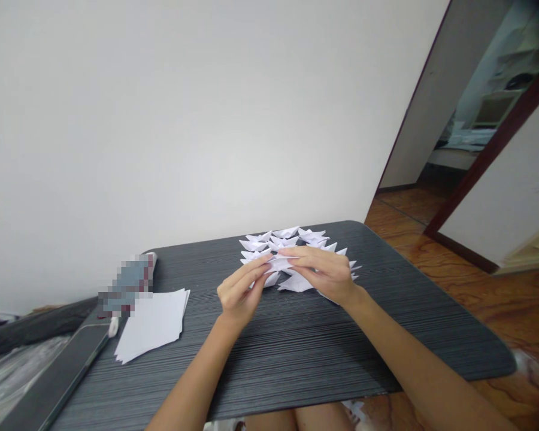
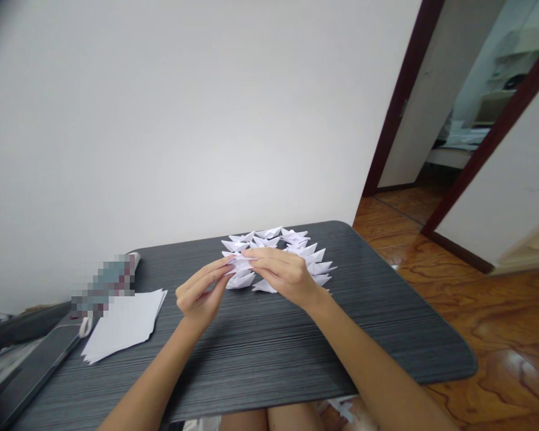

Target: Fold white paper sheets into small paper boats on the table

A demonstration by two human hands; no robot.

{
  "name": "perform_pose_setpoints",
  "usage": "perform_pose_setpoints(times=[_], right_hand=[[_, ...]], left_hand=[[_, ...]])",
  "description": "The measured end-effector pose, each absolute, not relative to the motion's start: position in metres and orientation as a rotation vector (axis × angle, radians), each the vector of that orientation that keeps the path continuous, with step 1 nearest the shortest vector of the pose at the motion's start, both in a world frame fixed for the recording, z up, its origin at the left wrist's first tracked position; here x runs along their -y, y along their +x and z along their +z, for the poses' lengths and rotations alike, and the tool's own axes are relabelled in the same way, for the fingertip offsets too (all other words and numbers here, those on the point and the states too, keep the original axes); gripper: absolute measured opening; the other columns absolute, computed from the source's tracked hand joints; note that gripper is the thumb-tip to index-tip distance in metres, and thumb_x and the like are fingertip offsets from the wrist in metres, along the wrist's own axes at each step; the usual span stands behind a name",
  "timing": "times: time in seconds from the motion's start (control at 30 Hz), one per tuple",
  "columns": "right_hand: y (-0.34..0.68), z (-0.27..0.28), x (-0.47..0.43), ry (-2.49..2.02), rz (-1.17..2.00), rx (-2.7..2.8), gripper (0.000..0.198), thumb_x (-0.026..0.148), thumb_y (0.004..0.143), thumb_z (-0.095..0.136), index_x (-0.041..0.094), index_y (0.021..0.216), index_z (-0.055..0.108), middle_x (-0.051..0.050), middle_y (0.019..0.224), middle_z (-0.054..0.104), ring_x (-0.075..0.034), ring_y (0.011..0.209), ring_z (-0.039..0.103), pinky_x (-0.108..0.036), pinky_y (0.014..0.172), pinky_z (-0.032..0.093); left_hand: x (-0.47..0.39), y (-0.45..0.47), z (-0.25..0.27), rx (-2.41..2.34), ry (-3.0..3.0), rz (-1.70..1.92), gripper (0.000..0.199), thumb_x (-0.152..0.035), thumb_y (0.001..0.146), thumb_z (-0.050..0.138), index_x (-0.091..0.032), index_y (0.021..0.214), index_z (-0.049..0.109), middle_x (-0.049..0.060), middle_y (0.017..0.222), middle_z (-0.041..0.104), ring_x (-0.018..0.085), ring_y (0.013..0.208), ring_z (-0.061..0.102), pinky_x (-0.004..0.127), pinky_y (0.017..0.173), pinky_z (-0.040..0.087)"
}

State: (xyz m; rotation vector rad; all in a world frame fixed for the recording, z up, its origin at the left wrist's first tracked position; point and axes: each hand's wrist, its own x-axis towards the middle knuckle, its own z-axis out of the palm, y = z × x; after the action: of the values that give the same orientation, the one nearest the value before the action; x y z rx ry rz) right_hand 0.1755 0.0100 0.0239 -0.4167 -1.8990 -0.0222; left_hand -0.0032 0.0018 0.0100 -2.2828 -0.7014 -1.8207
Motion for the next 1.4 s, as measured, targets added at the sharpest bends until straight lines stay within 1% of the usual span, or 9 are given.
perform_pose_setpoints(times=[0.27,0.47,0.53,0.63,0.7,0.87,1.1,1.3,1.4], right_hand=[[0.169,0.028,-0.008,-0.52,0.14,1.794,0.008,0.012,0.073,0.057,0.017,0.076,0.061,-0.006,0.082,0.068,-0.016,0.082,0.063,-0.031,0.077,0.052],[0.169,0.026,-0.012,-0.624,0.261,1.803,0.003,0.018,0.072,0.059,0.019,0.073,0.061,-0.005,0.083,0.067,-0.017,0.083,0.062,-0.033,0.077,0.051],[0.169,0.025,-0.013,-0.63,0.263,1.805,0.004,0.018,0.073,0.058,0.019,0.075,0.061,-0.005,0.084,0.067,-0.017,0.084,0.062,-0.034,0.079,0.05],[0.17,0.024,-0.014,-0.624,0.251,1.817,0.005,0.017,0.074,0.057,0.019,0.076,0.061,-0.006,0.085,0.067,-0.017,0.086,0.061,-0.033,0.08,0.049],[0.17,0.024,-0.015,-0.624,0.238,1.829,0.005,0.017,0.074,0.057,0.019,0.076,0.062,-0.006,0.085,0.067,-0.017,0.086,0.061,-0.033,0.081,0.049],[0.171,0.023,-0.016,-0.613,0.207,1.848,0.006,0.016,0.074,0.057,0.018,0.078,0.062,-0.006,0.085,0.067,-0.017,0.086,0.061,-0.033,0.08,0.049],[0.17,0.021,-0.017,-0.673,0.301,1.801,0.007,0.018,0.072,0.06,0.019,0.078,0.062,-0.006,0.086,0.066,-0.017,0.085,0.061,-0.031,0.078,0.05],[0.174,0.022,-0.018,-0.641,0.283,1.903,0.005,0.017,0.075,0.055,0.019,0.075,0.06,-0.006,0.087,0.065,-0.017,0.087,0.059,-0.032,0.078,0.048],[0.176,0.023,-0.018,-0.614,0.241,1.942,0.007,0.016,0.077,0.053,0.019,0.076,0.059,-0.007,0.09,0.064,-0.017,0.089,0.059,-0.032,0.078,0.048]], left_hand=[[-0.003,-0.001,0.013,0.78,-2.314,-1.951,0.018,-0.002,0.065,0.062,-0.016,0.077,0.064,0.005,0.081,0.068,0.016,0.077,0.063,0.029,0.07,0.052],[-0.005,-0.001,0.007,0.977,-2.377,-1.962,0.008,-0.012,0.068,0.061,-0.016,0.075,0.063,0.005,0.08,0.067,0.017,0.078,0.063,0.029,0.071,0.053],[-0.004,0.0,0.005,1.088,-2.369,-2.006,0.016,-0.016,0.069,0.061,-0.016,0.085,0.062,0.006,0.085,0.067,0.016,0.077,0.063,0.025,0.067,0.054],[-0.003,0.002,0.004,1.254,-2.351,-2.15,0.04,-0.021,0.068,0.063,-0.017,0.106,0.051,0.007,0.093,0.065,0.015,0.075,0.064,0.023,0.065,0.055],[-0.002,0.004,0.004,1.312,-2.346,-2.232,0.047,-0.021,0.066,0.064,-0.017,0.11,0.046,0.007,0.092,0.065,0.014,0.072,0.065,0.023,0.065,0.055],[-0.002,0.004,0.007,1.397,-2.357,-2.235,0.032,-0.02,0.065,0.065,-0.016,0.094,0.055,0.002,0.076,0.066,0.013,0.065,0.065,0.022,0.065,0.054],[-0.003,0.007,0.009,1.482,-2.438,-2.47,0.019,-0.021,0.065,0.065,-0.013,0.081,0.059,0.005,0.074,0.068,0.017,0.071,0.065,0.026,0.068,0.054],[-0.003,0.006,0.014,1.521,-2.505,-2.491,0.034,-0.021,0.062,0.067,-0.014,0.094,0.059,0.006,0.082,0.067,0.015,0.065,0.065,0.024,0.063,0.053],[-0.003,0.004,0.015,1.463,-2.53,-2.491,0.026,-0.023,0.065,0.065,-0.014,0.089,0.062,0.006,0.087,0.067,0.015,0.067,0.065,0.025,0.065,0.053]])
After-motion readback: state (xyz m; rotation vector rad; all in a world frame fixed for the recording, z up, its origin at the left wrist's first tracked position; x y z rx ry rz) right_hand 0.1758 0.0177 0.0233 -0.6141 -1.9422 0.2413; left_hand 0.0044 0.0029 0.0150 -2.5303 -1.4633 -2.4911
